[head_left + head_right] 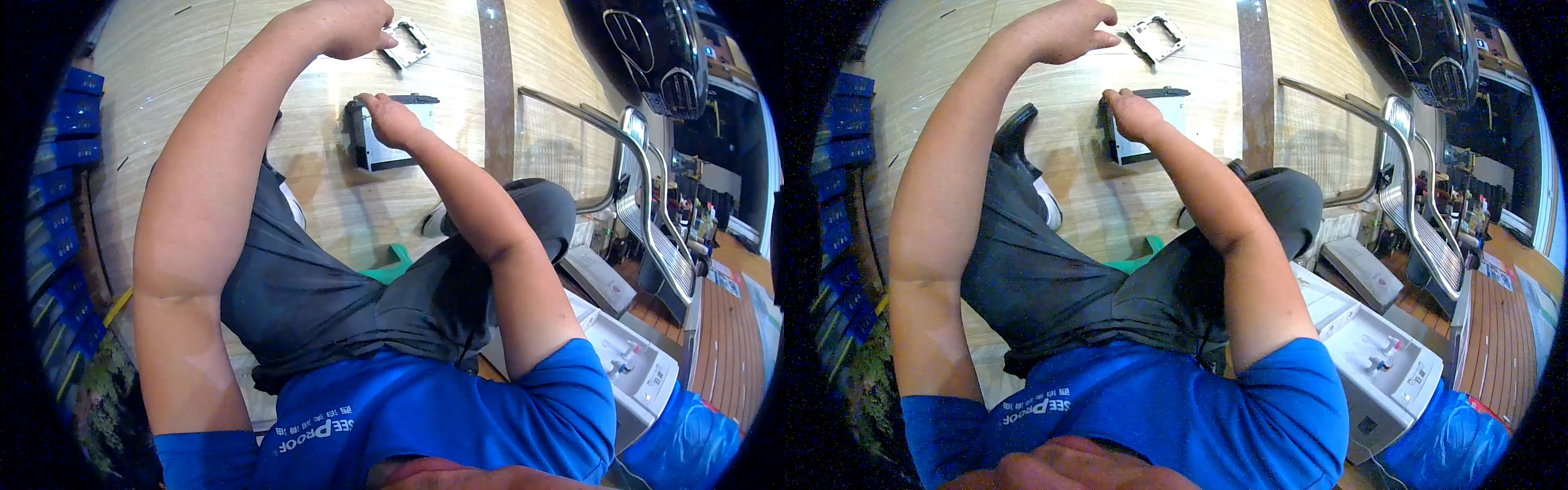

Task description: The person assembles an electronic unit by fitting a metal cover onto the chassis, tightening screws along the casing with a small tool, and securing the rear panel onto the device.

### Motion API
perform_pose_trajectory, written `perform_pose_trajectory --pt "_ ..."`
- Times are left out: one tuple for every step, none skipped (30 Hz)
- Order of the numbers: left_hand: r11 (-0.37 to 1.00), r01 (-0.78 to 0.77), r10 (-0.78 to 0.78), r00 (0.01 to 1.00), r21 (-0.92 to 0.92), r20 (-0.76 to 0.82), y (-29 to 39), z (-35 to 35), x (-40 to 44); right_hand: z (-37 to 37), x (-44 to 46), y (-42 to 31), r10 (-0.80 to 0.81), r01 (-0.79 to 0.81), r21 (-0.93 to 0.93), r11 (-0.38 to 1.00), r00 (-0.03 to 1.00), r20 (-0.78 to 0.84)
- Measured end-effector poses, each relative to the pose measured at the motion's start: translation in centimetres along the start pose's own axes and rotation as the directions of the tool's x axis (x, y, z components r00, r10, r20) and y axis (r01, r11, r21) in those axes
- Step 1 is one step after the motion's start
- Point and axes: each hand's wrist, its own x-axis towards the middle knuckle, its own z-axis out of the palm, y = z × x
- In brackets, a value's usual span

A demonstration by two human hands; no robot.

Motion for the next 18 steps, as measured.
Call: perform_pose_trajectory --pt "1.0 -0.002 0.002 1.0 -0.002 -0.005 -0.02 0.03 0.03 -0.04 0.0 -0.02 0.042 -0.04 -0.033 0.999 0.998 0.043" --pt "1.0 -0.001 0.001 1.0 -0.002 -0.005 0.03 -0.01 -0.05 -0.32 0.05 -0.29 0.084 -0.079 -0.066 0.995 0.993 0.085" --pt "1.0 0.006 -0.006 1.0 -0.01 -0.009 0.07 -0.03 -0.15 -0.64 0.21 -0.53 0.084 -0.078 -0.066 0.995 0.993 0.086" --pt "1.0 0.013 -0.014 1.0 -0.018 -0.013 0.14 -0.05 -0.23 -0.96 0.42 -0.77 0.15 -0.14 -0.076 0.987 0.978 0.142" --pt "1.0 0.014 -0.014 1.0 -0.017 -0.013 0.07 0.11 0.0 -0.86 0.58 -0.59 0.215 -0.201 -0.09 0.975 0.957 0.196" --pt "1.0 0.029 -0.029 1.0 -0.004 -0.003 0.06 0.29 0.28 -0.59 0.52 -0.39 0.216 -0.201 -0.09 0.975 0.957 0.196" --pt "0.999 0.043 -0.043 0.999 0.009 0.007 -0.02 0.44 0.5 -0.31 0.35 -0.27 0.173 -0.165 -0.071 0.984 0.975 0.141" --pt "0.999 0.043 -0.043 0.999 0.009 0.007 -0.04 0.46 0.5 -0.3 0.22 -0.29 0.131 -0.127 -0.055 0.99 0.988 0.085" --pt "0.999 0.048 -0.048 0.999 0.005 -0.002 -0.09 0.49 0.47 -0.38 0.16 -0.23 0.131 -0.127 -0.055 0.99 0.988 0.085" --pt "0.999 0.054 -0.054 0.998 0.0 -0.011 -0.11 0.53 0.45 -0.47 0.06 -0.15 0.085 -0.081 -0.058 0.995 0.993 0.079" --pt "0.999 0.054 -0.054 0.998 0.0 -0.011 -0.01 0.48 0.4 -0.52 -0.01 -0.11 0.039 -0.034 -0.061 0.998 0.997 0.074" --pt "0.998 0.058 -0.058 0.998 0.011 -0.006 0.09 0.4 0.38 -0.51 -0.01 -0.15 0.039 -0.034 -0.061 0.998 0.996 0.074" --pt "0.998 0.062 -0.062 0.998 0.023 -0.001 0.19 0.31 0.33 -0.5 0.05 -0.21 0.065 -0.059 -0.067 0.996 0.994 0.086" --pt "0.998 0.062 -0.062 0.998 0.023 -0.001 0.16 0.33 0.31 -0.47 0.12 -0.23 0.091 -0.084 -0.074 0.994 0.991 0.097" --pt "0.998 0.059 -0.059 0.998 0.017 -0.004 0.11 0.36 0.27 -0.48 0.25 -0.22 0.091 -0.084 -0.074 0.994 0.991 0.097" --pt "0.998 0.057 -0.057 0.998 0.012 -0.006 0.05 0.38 0.23 -0.47 0.4 -0.23 0.127 -0.119 -0.069 0.991 0.984 0.123" --pt "0.998 0.058 -0.058 0.998 0.013 -0.005 0.1 0.22 0.03 -0.42 0.49 -0.27 0.162 -0.154 -0.063 0.986 0.975 0.149" --pt "0.999 0.048 -0.048 0.999 0.009 0.002 0.12 0.02 -0.17 -0.34 0.39 -0.31 0.162 -0.154 -0.062 0.986 0.975 0.15"
